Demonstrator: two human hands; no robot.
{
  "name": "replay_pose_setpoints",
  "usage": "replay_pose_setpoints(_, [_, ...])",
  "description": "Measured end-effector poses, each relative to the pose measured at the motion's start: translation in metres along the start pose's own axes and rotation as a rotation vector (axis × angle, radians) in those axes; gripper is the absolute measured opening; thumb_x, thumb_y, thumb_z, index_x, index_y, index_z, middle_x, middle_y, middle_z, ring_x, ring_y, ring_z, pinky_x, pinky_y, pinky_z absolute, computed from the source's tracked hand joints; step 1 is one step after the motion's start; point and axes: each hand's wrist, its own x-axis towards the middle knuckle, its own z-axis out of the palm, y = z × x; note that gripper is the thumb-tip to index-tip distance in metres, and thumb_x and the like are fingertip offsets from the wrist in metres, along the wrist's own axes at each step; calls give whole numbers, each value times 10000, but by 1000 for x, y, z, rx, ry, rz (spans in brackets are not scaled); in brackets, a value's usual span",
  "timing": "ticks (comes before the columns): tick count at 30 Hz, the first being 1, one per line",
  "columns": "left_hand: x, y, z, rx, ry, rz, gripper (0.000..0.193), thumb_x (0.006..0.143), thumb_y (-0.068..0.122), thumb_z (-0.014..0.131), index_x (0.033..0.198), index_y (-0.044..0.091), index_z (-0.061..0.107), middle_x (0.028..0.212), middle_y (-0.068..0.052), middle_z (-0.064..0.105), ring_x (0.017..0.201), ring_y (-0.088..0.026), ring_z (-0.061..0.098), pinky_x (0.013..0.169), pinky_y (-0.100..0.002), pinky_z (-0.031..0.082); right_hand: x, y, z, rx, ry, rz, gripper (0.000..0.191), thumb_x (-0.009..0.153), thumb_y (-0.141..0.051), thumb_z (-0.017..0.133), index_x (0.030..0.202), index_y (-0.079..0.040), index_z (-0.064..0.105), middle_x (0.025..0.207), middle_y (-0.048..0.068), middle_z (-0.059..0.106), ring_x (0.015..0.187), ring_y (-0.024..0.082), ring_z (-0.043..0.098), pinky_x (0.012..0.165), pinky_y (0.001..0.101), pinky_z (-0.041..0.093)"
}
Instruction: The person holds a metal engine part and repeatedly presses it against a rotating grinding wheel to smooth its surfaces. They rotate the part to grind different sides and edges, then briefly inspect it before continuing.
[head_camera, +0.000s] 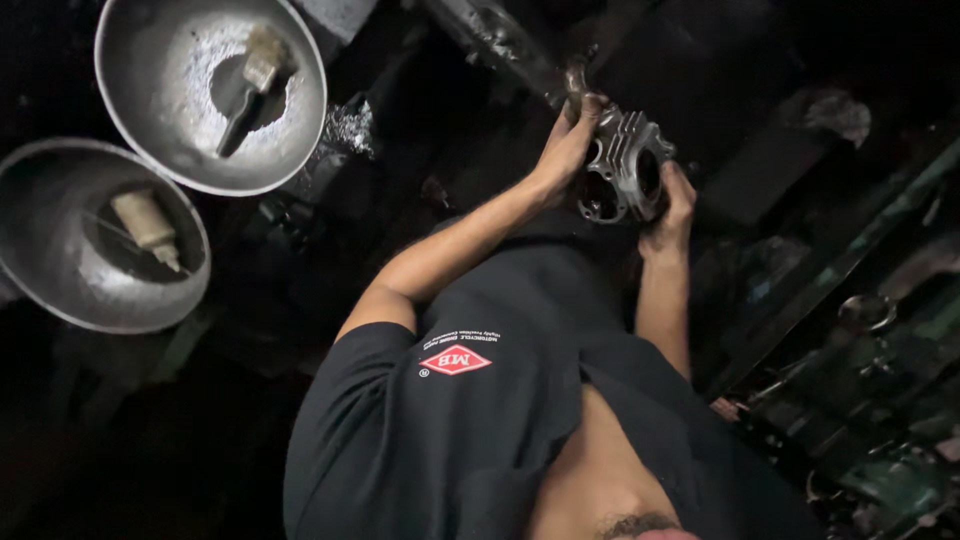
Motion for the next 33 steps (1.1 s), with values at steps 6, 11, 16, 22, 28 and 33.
replay_pose_setpoints(6, [1,6,-8,2,86,-71,626,986,619,492,1326,96,555,1181,-51,639,1102,-169,571,962,-355,475,11,-4,21,37,-38,52,405,1035,-305,548,1236,16,691,1182,104,726,1082,218,690,976,337,534])
replay_pose_setpoints(11, [2,6,-18,-86,133,-90,591,997,573,497,1373,118,493,1226,-54,625,1124,-179,570,980,-371,485,20,6,22,100,-23,179,418,1008,-285,553,1279,10,669,1232,101,724,1136,219,695,1032,341,534])
replay_pose_setpoints(16, [2,8,-32,-179,164,-92,617,1025,543,496,1414,64,498,1243,-111,606,1119,-223,559,964,-402,481,31,23,28,145,-98,249,434,1032,-302,544,1311,10,655,1236,124,710,1127,243,684,1020,360,538])
replay_pose_setpoints(22, [-5,-8,-30,89,174,51,534,1043,504,490,1368,82,527,1201,-39,653,1124,-159,571,1000,-331,459,11,18,15,19,-218,139,495,1044,-362,531,1362,8,615,1285,117,680,1161,223,669,1020,350,539])
replay_pose_setpoints(28, [-14,-17,-22,254,-47,210,452,1053,447,531,1323,86,553,1088,-48,614,1031,-146,550,920,-317,496,6,20,-4,-134,-268,68,461,1042,-380,531,1308,-14,620,1199,43,675,1072,137,650,927,280,531])
replay_pose_setpoints(33, [-11,-5,-26,211,-114,308,402,1096,447,516,1273,91,570,1100,-28,615,1058,-122,537,961,-300,482,14,38,-3,-437,-22,-170,340,1194,-245,578,1003,35,606,838,3,479,765,84,418,703,268,362])
